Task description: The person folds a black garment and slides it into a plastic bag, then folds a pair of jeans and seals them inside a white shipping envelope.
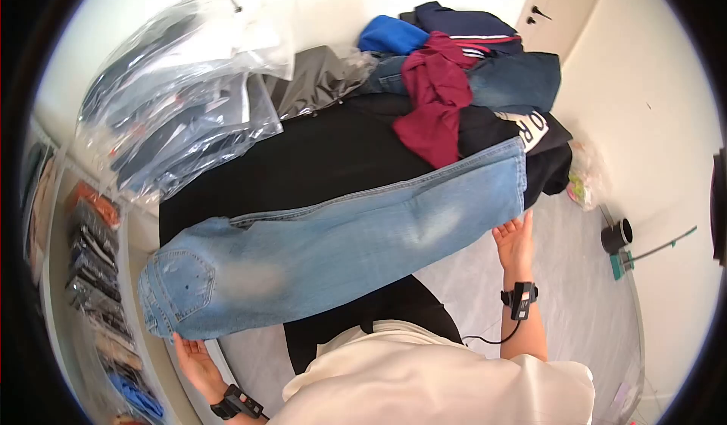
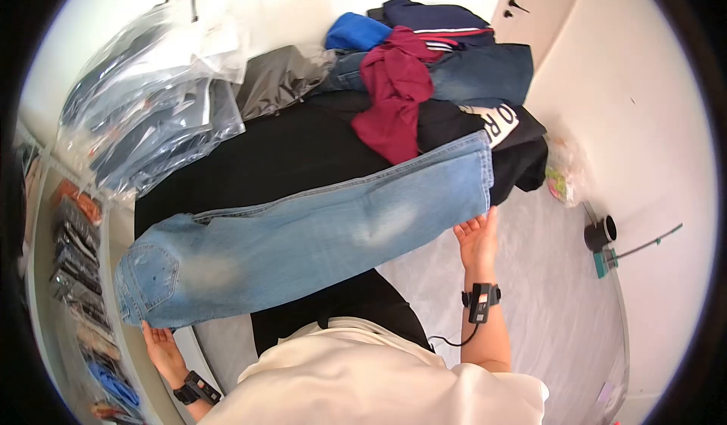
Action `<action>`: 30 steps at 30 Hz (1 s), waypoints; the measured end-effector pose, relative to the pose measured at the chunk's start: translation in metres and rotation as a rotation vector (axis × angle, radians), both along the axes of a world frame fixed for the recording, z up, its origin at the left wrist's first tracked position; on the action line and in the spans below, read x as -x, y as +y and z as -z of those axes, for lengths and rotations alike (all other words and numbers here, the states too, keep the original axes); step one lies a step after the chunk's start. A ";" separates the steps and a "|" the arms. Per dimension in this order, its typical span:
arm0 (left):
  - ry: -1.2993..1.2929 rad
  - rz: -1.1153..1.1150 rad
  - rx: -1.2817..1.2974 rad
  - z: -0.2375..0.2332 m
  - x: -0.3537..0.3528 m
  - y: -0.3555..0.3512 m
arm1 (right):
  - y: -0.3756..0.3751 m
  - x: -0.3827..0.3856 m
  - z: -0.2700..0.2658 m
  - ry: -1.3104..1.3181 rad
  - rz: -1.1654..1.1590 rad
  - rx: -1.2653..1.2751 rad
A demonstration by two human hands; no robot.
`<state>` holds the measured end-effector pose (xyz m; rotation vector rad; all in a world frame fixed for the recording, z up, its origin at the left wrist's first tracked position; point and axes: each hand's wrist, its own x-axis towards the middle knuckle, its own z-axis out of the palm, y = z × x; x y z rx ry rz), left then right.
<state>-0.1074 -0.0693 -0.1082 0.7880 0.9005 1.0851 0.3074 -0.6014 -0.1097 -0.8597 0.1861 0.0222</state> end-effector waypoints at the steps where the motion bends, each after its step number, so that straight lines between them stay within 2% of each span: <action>1: 0.020 0.025 -0.004 -0.011 -0.004 -0.003 | 0.010 0.001 -0.015 0.041 0.016 0.102; 2: 0.039 0.047 -0.009 -0.019 -0.008 -0.004 | 0.018 0.000 -0.027 0.083 0.028 0.202; 3: 0.035 0.059 -0.015 -0.024 -0.010 0.000 | 0.022 -0.003 -0.033 0.080 0.041 0.196; 5: 0.008 0.143 0.034 -0.029 -0.009 0.010 | 0.026 -0.010 -0.043 0.005 0.031 1.042; 6: -0.052 0.170 0.083 -0.033 -0.010 0.012 | 0.026 -0.014 -0.048 -0.018 0.059 1.300; 7: -0.055 0.179 0.078 -0.037 -0.011 0.014 | 0.024 -0.019 -0.049 -0.016 0.069 1.295; 9: -0.100 0.141 0.112 -0.047 -0.014 0.016 | 0.022 -0.032 -0.048 -0.126 0.143 1.100; 10: -0.148 0.104 0.142 -0.057 -0.019 0.011 | 0.031 -0.034 -0.058 -0.388 0.204 0.849; 11: -0.148 0.107 0.138 -0.053 -0.018 0.018 | 0.031 -0.036 -0.071 -0.474 0.178 0.717; 13: -0.331 0.240 0.069 -0.046 -0.013 0.032 | 0.031 -0.040 -0.096 -0.556 0.269 0.591; 14: -0.329 0.178 0.084 -0.041 -0.016 0.032 | 0.030 -0.046 -0.097 -0.547 0.269 0.593; 15: -0.325 0.179 0.085 -0.037 -0.021 0.026 | 0.028 -0.052 -0.099 -0.550 0.285 0.474; 16: -0.206 0.154 0.035 -0.032 -0.027 0.020 | 0.027 -0.055 -0.100 -0.554 0.301 0.354; 17: -0.089 0.127 -0.015 -0.029 -0.032 0.012 | 0.017 -0.061 -0.084 -0.555 0.300 0.352; 18: 0.041 0.035 -0.079 -0.030 -0.046 -0.004 | 0.001 -0.070 -0.053 -0.323 0.242 0.604; 19: 0.038 0.028 -0.077 -0.030 -0.043 -0.006 | -0.009 -0.076 -0.026 -0.085 0.176 0.850; 21: 0.796 0.017 -0.205 -0.030 -0.032 -0.012 | -0.009 -0.068 0.003 -0.022 0.189 0.897; 22: 0.933 0.088 -0.256 -0.029 -0.027 -0.012 | -0.005 -0.063 0.004 -0.033 0.211 0.820; 23: 0.940 0.066 -0.240 -0.029 -0.023 -0.015 | 0.001 -0.061 0.006 -0.038 0.228 0.739; 25: 1.024 0.180 -0.238 -0.037 -0.022 -0.022 | 0.006 -0.058 0.002 -0.055 0.168 0.570; 26: 1.012 0.212 -0.219 -0.041 -0.024 -0.029 | 0.006 -0.055 -0.006 -0.046 0.164 0.621; 28: 0.921 0.217 -0.152 -0.032 -0.019 -0.031 | -0.004 -0.057 -0.011 -0.085 0.148 0.738; 29: 0.771 0.207 -0.116 -0.040 -0.024 -0.041 | -0.005 -0.060 -0.011 -0.133 0.144 0.805; 30: 0.619 0.193 -0.087 -0.047 -0.031 -0.051 | 0.010 -0.055 -0.027 -0.106 0.144 0.637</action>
